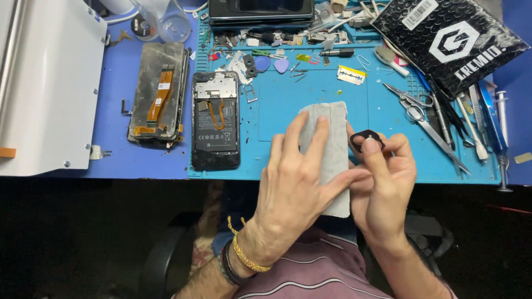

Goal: Cleaning a phone component with a small cloth on a repair workbench

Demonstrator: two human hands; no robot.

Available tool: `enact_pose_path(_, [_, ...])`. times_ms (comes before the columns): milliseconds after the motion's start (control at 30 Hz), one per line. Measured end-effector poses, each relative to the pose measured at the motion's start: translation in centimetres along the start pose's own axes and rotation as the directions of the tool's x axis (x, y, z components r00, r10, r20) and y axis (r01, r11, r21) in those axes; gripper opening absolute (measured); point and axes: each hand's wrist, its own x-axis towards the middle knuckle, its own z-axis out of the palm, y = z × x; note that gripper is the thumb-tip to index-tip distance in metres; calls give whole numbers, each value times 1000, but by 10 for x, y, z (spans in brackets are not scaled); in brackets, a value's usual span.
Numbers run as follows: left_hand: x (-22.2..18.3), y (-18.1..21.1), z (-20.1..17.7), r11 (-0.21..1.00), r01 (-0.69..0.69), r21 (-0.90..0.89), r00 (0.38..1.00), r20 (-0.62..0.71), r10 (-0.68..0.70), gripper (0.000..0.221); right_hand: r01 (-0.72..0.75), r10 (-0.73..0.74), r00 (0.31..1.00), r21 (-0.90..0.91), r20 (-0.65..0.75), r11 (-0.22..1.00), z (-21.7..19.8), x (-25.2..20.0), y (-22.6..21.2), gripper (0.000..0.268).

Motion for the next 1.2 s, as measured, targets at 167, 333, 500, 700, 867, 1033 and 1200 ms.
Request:
enact_pose_path(167, [25, 4, 6, 979, 29, 202, 989, 138, -57, 86, -220, 220, 975, 73, 2, 973, -5, 15, -11, 15])
enact_pose_path(333, [27, 5, 19, 883, -26, 469, 998, 57, -1, 95, -305, 305, 952, 36, 19, 952, -7, 22, -18, 17])
enact_pose_path(500, [27, 1, 20, 890, -43, 454, 999, 26, 36, 93, -298, 304, 943, -65, 135, 952, -17, 18, -28, 16])
enact_pose_path(700, [25, -10, 26, 886, -66, 460, 994, -47, 98, 91, 149, -104, 986, -400, 131, 904, -39, 4, -43, 20])
enact_pose_path(867, [8, -27, -4, 932, -245, 266, 964, -37, 264, 78, 291, -255, 957, -524, 142, 801, -61, 12, -33, 24])
enact_pose_path(1033, [-15, -59, -23, 793, -609, -25, 781, 154, 605, 89, 318, -264, 948, -607, 179, 729, -59, 13, -31, 25])
enact_pose_path(1200, [-8, -51, -5, 759, -638, 130, 768, 45, 639, 27, 452, -288, 892, -696, 348, 558, -51, 9, -32, 22])
